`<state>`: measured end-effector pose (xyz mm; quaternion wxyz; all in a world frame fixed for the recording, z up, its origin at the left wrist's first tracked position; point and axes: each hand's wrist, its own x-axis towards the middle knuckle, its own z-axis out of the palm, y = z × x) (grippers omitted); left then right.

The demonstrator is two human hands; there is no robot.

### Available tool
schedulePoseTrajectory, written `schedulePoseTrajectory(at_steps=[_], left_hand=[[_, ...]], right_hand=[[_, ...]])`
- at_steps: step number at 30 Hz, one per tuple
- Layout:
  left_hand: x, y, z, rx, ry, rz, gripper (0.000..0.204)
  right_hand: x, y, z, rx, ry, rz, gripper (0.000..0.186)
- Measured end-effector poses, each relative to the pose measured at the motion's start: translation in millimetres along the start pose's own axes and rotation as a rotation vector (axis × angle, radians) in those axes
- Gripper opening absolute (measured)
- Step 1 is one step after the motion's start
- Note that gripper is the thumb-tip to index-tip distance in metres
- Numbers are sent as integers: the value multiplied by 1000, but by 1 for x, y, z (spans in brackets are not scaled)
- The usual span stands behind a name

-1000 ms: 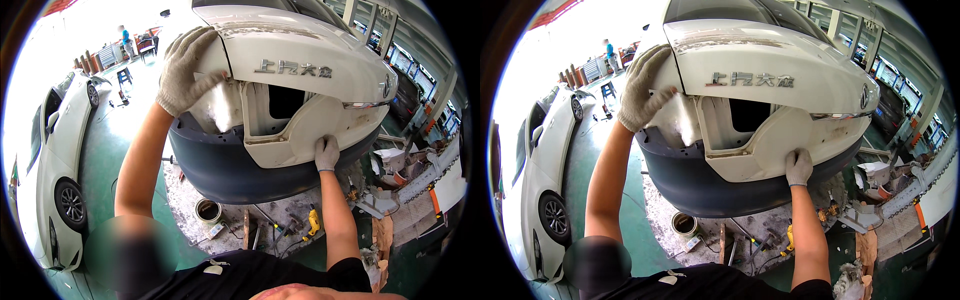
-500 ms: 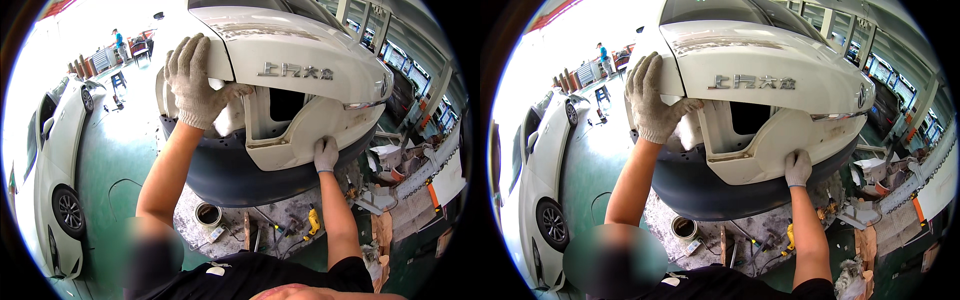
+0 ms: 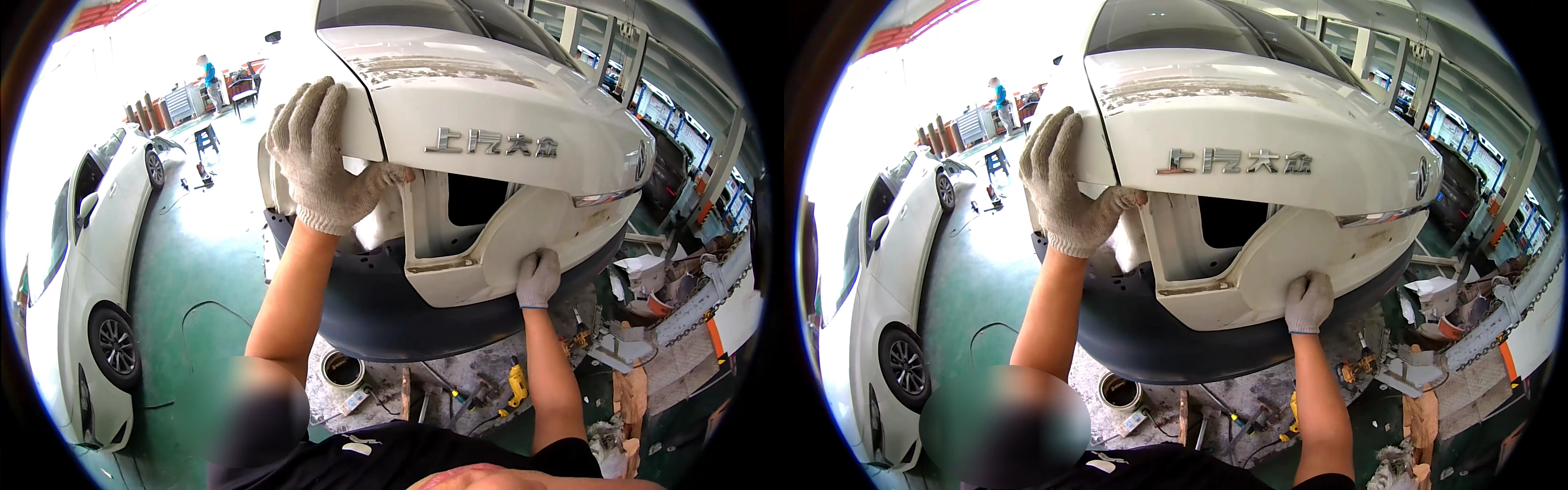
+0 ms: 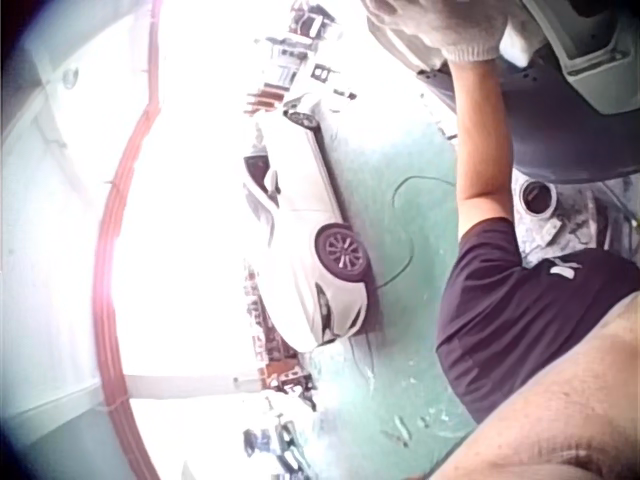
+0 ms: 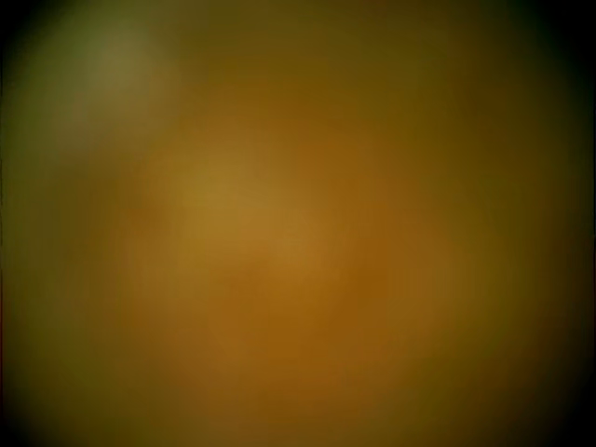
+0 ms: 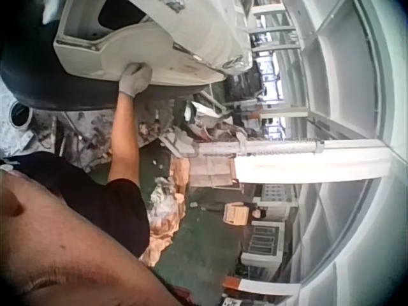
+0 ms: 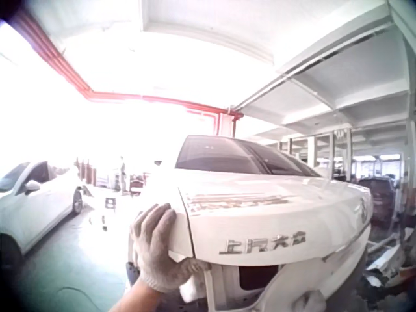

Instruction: The person aligns and secures a white car trunk lid onto a bumper assembly using a hammer and a wooden block. They then unpack and fit a red taillight into the trunk lid, followed by attaching a black rubber seal along the edge.

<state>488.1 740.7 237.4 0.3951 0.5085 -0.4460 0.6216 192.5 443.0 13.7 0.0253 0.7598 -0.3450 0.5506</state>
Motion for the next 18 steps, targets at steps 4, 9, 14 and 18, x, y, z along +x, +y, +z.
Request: schedulePoseTrajectory(at_steps=[4,9,14,18], left_hand=[[-1,6,-6,15,-67,-51,118],[-1,11,-10,-10,-119,-118,122],[-9,10,-6,41,-69,-105,121],[-8,8,-4,63,-88,-117,126]], right_hand=[[2,-2,0,28,-19,7,20],[1,1,-4,52,-11,3,21],[1,2,-3,55,-5,11,19],[3,-1,-5,93,8,10,16]])
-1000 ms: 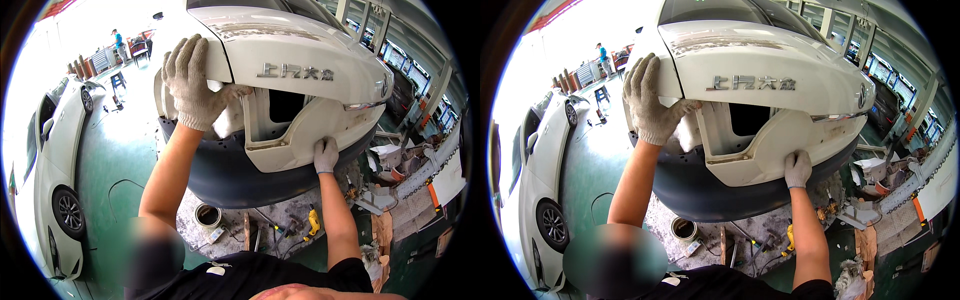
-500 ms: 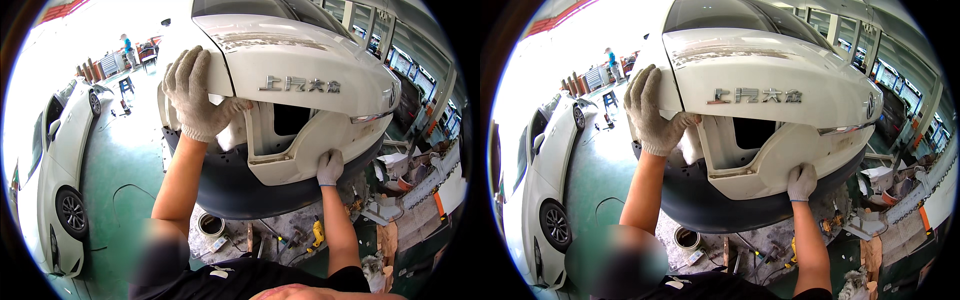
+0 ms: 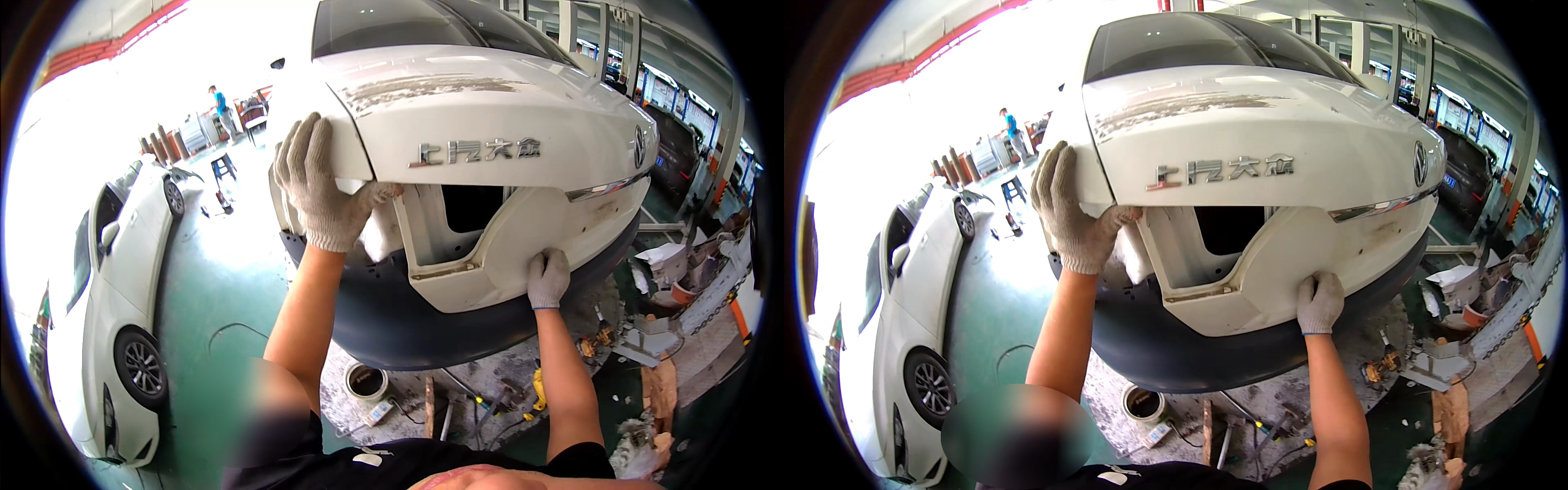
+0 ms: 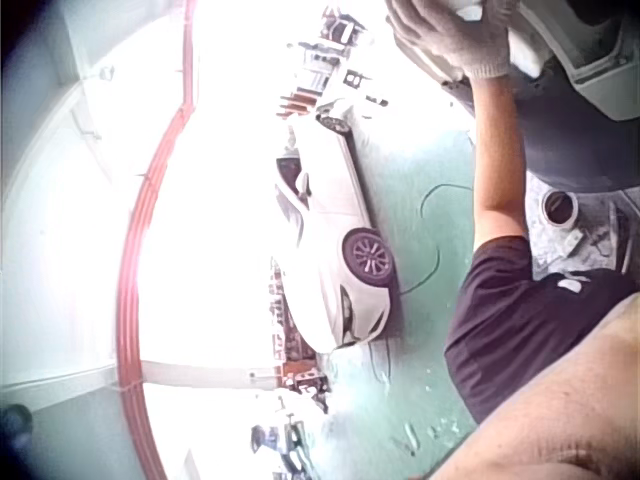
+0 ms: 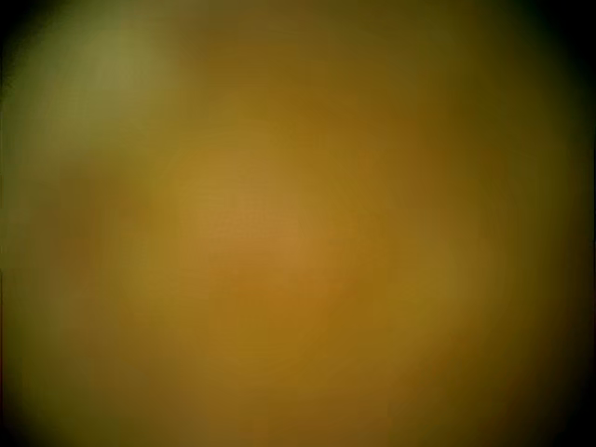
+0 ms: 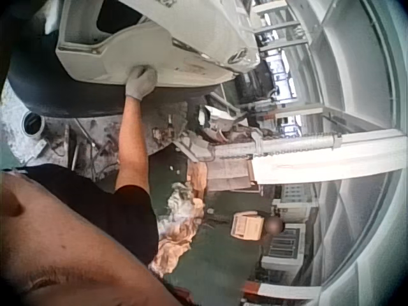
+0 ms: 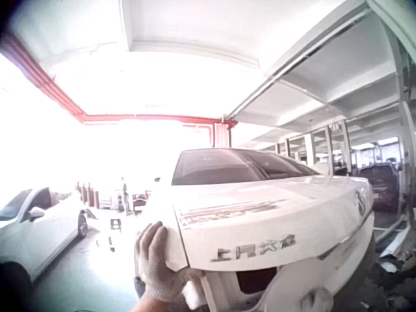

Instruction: The person aligns and secures a white car trunk lid onto a bumper assembly using a hammer and a wooden block. They then unpack and fit a red taillight into the trunk lid, followed by attaching a black rubber seal along the edge.

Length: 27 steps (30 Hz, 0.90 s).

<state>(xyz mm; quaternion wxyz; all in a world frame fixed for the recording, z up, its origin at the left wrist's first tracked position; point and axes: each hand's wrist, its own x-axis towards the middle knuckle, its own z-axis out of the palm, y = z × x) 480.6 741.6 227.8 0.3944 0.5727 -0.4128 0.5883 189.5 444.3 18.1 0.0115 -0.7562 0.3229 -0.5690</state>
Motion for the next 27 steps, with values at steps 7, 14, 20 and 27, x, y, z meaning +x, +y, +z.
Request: schedulePoseTrajectory(at_steps=[7,14,20,27], left_hand=[[-1,0,-1,1,19,47,123],[-3,4,0,-6,2,5,121],[-4,7,0,-17,-9,1,119],[-8,7,-1,-23,-29,-20,119]], right_hand=[[-2,4,1,39,4,-9,14],[-2,6,-2,63,14,-27,13],[-2,9,-3,96,22,-37,13],[1,7,-6,194,28,-35,12]])
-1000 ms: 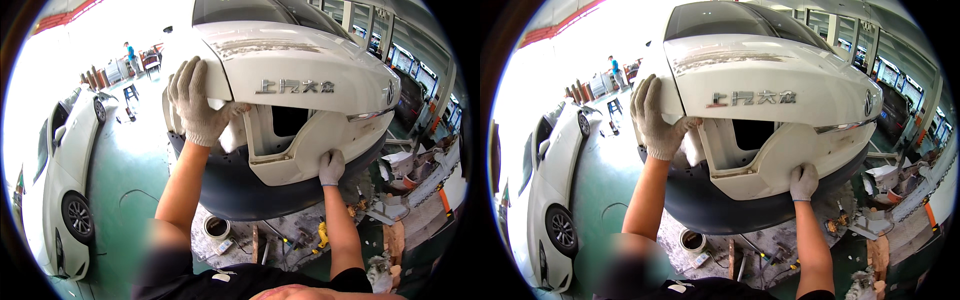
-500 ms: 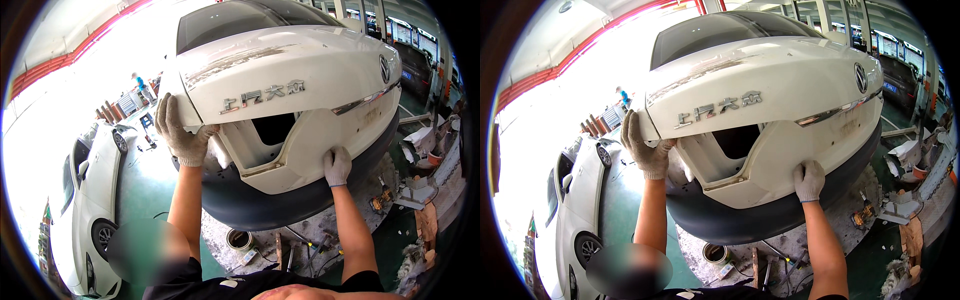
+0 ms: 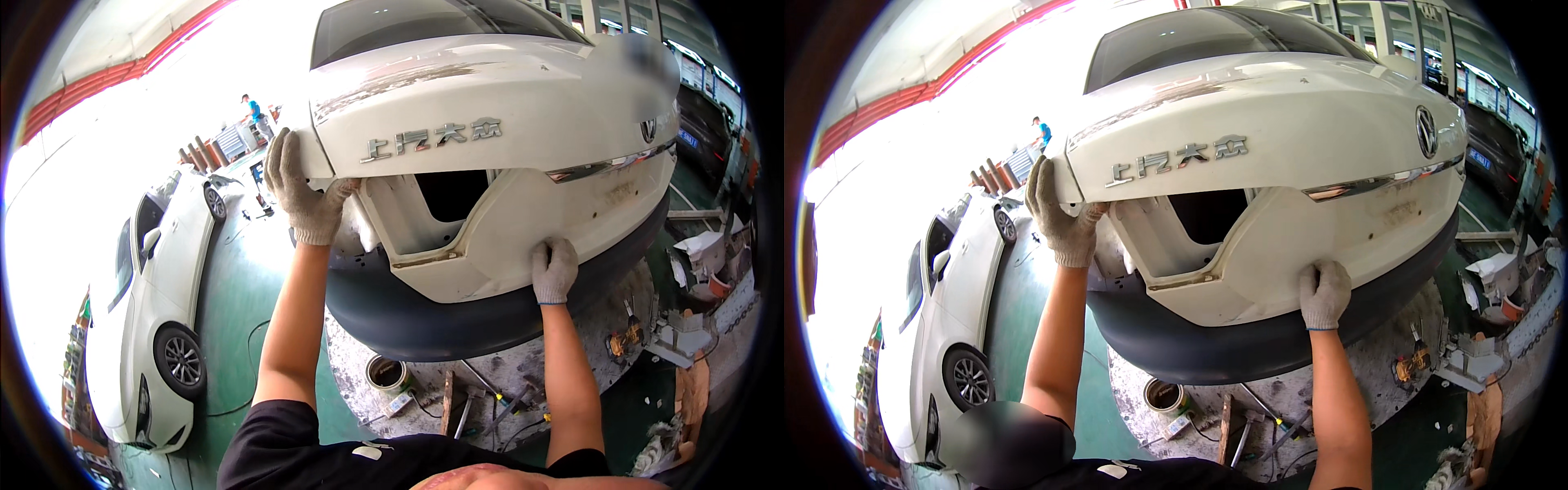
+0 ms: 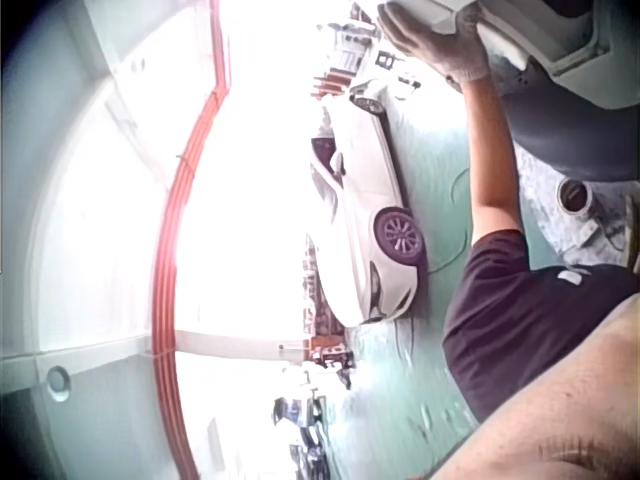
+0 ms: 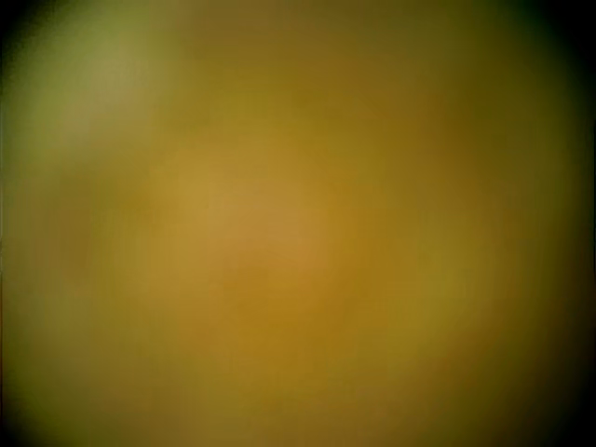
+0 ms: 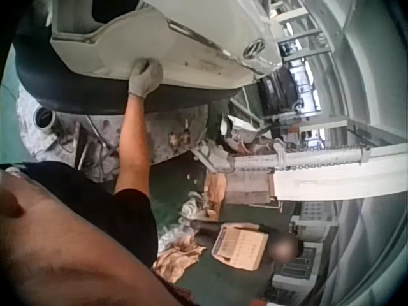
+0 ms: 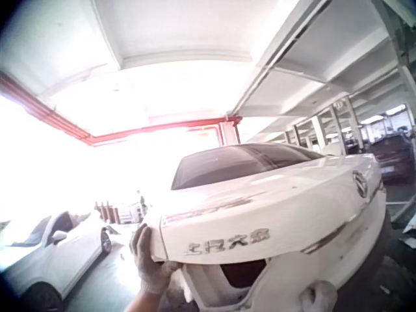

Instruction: The person aligns and secures a white car trunk lid onto a bumper assembly using a hammer and a wooden block. They then unpack and fit a red taillight into the trunk lid, followed by attaching a black rubber seal along the edge.

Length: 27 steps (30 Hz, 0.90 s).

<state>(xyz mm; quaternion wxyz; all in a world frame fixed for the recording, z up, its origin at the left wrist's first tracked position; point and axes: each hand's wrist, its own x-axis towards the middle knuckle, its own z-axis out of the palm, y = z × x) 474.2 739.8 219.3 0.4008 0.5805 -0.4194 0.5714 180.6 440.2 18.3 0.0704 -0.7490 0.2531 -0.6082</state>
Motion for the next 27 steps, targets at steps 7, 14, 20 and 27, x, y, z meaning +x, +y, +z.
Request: schedulePoseTrajectory(at_steps=[7,14,20,27], left_hand=[[-1,2,-14,31,-37,33,101],[-35,47,-26,-113,-92,-197,78],[-147,37,-57,95,-533,-176,57],[-146,47,-51,116,-343,104,41]], right_hand=[[-4,3,1,-17,-26,-16,12],[-9,12,-12,-133,-2,-107,13],[-101,-20,-73,157,-121,129,32],[-457,-65,-246,-272,-498,1047,31]])
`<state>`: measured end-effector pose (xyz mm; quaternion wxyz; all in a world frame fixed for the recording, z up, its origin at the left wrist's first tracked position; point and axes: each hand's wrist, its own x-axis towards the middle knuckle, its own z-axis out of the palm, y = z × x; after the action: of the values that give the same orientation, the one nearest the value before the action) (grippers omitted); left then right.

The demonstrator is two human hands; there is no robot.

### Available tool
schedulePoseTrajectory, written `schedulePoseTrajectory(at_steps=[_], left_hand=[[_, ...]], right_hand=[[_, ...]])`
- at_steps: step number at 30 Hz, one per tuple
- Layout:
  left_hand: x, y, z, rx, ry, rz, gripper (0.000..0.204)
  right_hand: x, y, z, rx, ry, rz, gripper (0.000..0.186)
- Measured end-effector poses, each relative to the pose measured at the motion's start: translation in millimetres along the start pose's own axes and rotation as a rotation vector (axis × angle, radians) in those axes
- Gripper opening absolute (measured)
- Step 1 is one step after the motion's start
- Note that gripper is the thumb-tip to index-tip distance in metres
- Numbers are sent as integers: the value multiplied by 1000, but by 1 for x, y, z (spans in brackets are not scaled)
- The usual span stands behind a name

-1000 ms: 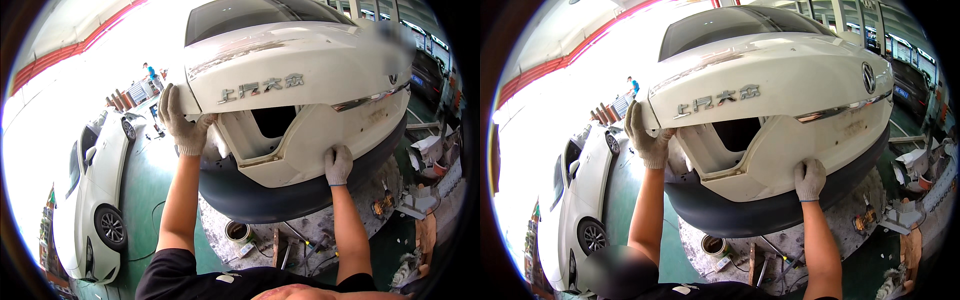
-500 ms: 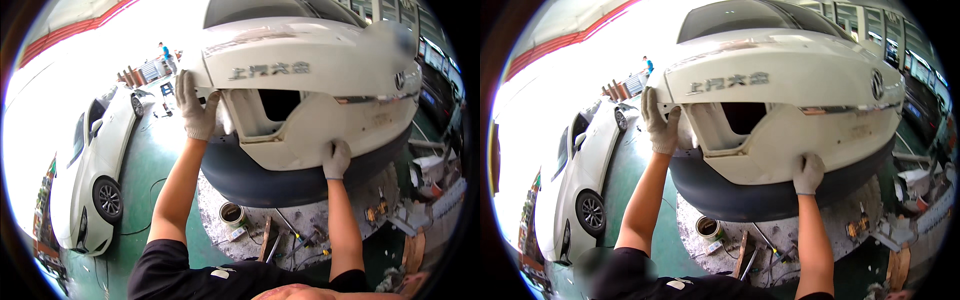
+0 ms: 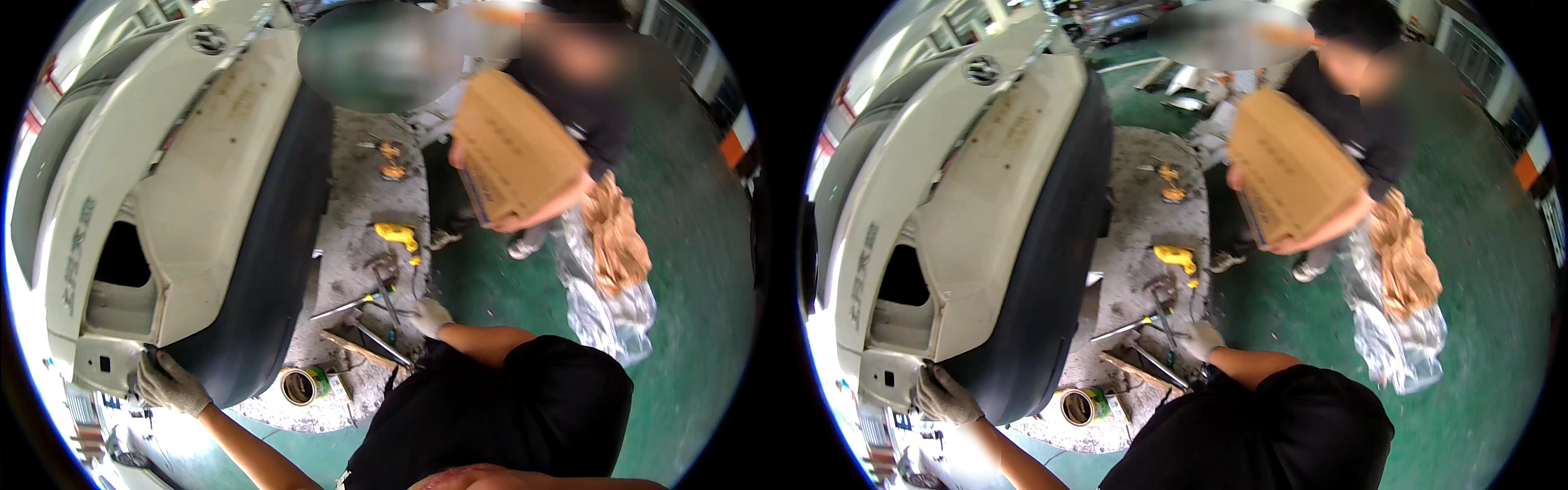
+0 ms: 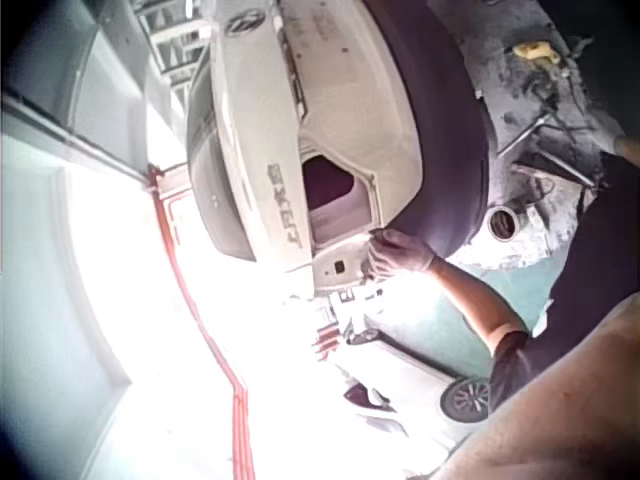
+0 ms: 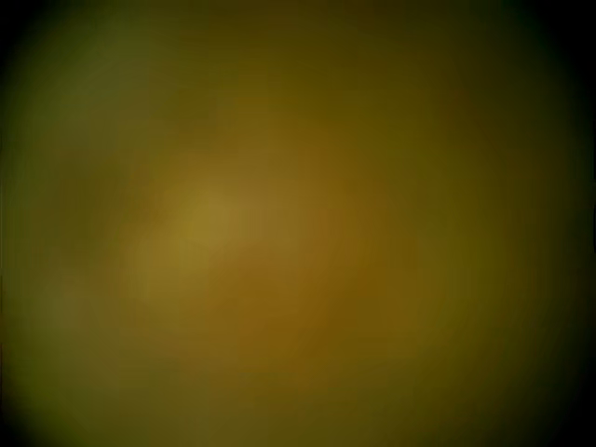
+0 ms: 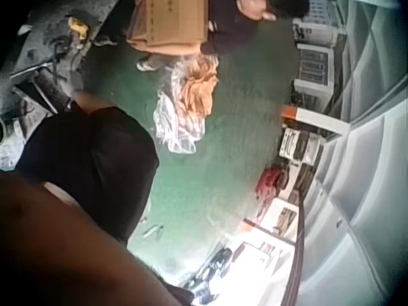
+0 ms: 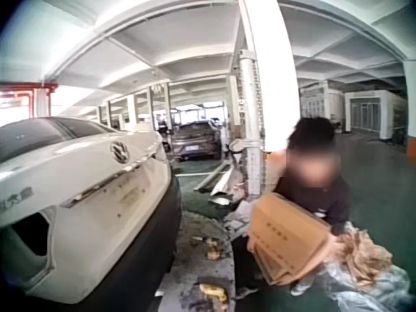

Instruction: The person aligns and secures a white car trunk lid onto a bumper assembly using a hammer and a wooden block. They then unpack and fit a red taillight into the trunk lid, followed by attaching a black rubber seal along the edge.

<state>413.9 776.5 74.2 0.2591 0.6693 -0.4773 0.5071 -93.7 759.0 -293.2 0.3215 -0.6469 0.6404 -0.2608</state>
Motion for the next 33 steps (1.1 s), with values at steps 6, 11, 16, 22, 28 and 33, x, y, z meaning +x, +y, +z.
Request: schedulePoseTrajectory(at_steps=[6,11,16,22,28,33], left_hand=[[-6,-6,6,36,1,-56,43],[0,-9,3,-22,16,-28,45],[-14,-32,4,-46,-127,-120,47],[-3,-16,0,57,-201,-101,57],[-5,9,-5,48,-160,-133,63],[-58,92,-40,-198,63,-208,49]], right_hand=[[-185,199,-95,-353,-452,993,47],[-260,247,-125,-35,-76,1215,45],[-265,318,-81,471,158,1143,43],[-69,85,-130,35,390,463,87],[142,-52,-226,-531,584,-105,101],[209,-69,-233,-720,85,25,83]])
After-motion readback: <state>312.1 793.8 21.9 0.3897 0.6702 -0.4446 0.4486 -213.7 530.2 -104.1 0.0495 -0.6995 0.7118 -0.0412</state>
